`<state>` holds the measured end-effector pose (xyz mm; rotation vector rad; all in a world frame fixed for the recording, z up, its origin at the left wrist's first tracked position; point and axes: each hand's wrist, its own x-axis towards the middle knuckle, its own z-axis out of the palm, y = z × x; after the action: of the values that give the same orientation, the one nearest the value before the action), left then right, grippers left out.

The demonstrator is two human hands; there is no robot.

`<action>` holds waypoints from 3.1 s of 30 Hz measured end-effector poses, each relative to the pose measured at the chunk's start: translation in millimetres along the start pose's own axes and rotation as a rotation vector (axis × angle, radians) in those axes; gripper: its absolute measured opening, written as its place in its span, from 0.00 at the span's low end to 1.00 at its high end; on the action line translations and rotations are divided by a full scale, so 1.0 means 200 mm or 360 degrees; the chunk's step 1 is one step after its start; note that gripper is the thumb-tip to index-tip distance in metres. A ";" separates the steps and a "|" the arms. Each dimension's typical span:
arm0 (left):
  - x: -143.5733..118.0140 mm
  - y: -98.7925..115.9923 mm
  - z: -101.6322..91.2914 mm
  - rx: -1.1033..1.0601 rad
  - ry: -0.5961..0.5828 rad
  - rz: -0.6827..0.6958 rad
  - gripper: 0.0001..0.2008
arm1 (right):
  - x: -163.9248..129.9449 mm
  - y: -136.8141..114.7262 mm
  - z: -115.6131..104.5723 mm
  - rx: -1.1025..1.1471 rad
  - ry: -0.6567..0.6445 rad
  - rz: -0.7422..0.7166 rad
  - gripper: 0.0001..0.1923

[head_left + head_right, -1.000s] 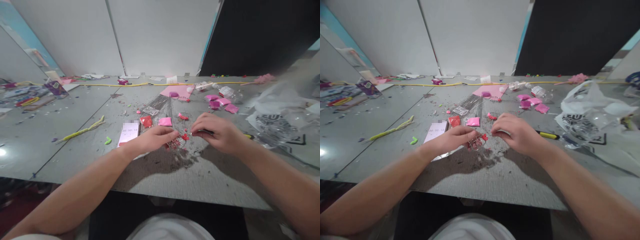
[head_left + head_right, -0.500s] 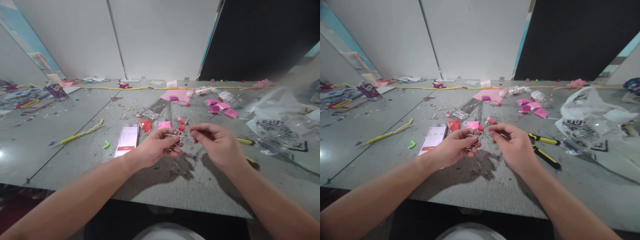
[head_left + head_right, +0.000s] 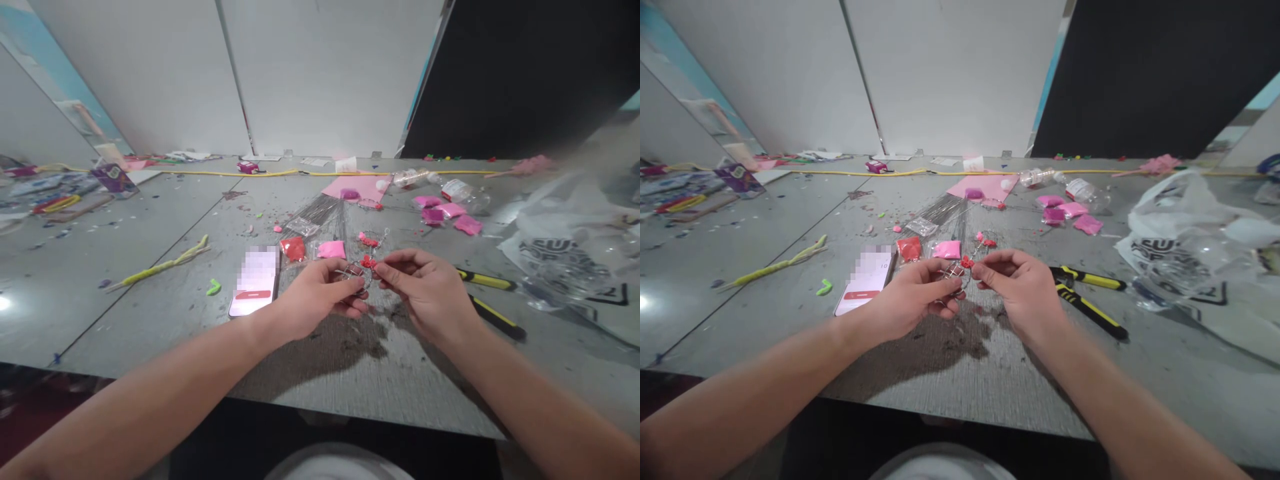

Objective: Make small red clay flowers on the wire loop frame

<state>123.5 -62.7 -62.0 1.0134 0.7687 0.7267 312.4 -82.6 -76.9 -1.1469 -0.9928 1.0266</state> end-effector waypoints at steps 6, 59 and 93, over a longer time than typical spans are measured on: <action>0.00 0.00 0.00 0.0058 -0.0033 0.0032 0.08 | 0.00 0.01 0.01 0.0003 -0.0003 -0.0018 0.22; -0.05 0.01 0.00 0.0510 -0.0247 0.0300 0.07 | -0.11 -0.08 -0.04 -0.1124 -0.0258 -0.1257 0.08; -0.03 -0.02 -0.02 0.0419 -0.0267 0.0326 0.24 | -0.10 -0.10 -0.04 -0.0509 -0.0421 -0.0030 0.14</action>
<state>117.7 -67.0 -65.1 1.3888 0.6300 0.7158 317.8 -105.1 -59.0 -1.2776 -1.4139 1.0466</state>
